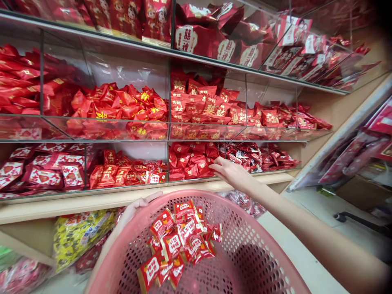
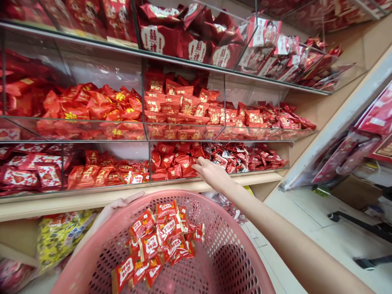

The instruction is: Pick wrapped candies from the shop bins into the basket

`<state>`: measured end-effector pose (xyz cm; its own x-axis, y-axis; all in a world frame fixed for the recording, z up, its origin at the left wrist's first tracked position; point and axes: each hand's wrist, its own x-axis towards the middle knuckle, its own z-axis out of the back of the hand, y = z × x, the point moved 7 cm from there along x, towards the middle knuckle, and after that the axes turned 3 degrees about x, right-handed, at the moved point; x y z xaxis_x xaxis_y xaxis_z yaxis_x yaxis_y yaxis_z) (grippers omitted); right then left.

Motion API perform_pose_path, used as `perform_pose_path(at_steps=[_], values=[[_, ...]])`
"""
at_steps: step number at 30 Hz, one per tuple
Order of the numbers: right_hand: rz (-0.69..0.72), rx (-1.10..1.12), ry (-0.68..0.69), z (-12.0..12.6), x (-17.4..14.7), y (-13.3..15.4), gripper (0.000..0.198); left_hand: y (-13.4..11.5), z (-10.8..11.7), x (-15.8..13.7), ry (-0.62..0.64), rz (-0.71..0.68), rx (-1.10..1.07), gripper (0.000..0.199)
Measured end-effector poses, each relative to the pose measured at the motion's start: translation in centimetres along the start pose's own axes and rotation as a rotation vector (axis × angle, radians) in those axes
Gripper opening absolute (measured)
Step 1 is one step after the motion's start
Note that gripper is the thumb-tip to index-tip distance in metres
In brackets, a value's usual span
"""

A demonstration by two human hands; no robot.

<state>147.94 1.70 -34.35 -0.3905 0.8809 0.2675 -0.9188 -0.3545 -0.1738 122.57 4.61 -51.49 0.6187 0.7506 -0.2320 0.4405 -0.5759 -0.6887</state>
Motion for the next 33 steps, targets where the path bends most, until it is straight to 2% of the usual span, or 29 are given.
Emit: perform_pose_path(at_steps=[3, 12, 16, 22, 33], values=[[0.025, -0.041, -0.010, -0.3, 0.4, -0.9, 0.021, -0.1, -0.1, 0.0, 0.012, -0.014, 0.002, 0.070], [0.043, -0.077, 0.011, 0.1, 0.7, -1.0, 0.022, 0.0, -0.4, -0.2, 0.066, -0.006, 0.031, 0.070], [0.042, -0.064, 0.000, 0.1, 0.7, -1.3, 0.024, 0.0, -0.1, -0.2, 0.014, -0.007, 0.013, 0.069], [0.036, -0.075, -0.104, 1.0, 0.2, -1.7, 0.024, 0.1, -0.1, 0.0, 0.004, 0.002, 0.003, 0.073], [-0.027, 0.081, -0.218, 3.3, -2.3, -2.8, 0.019, -0.4, -0.9, -0.4, -0.077, 0.018, 0.025, 0.075]])
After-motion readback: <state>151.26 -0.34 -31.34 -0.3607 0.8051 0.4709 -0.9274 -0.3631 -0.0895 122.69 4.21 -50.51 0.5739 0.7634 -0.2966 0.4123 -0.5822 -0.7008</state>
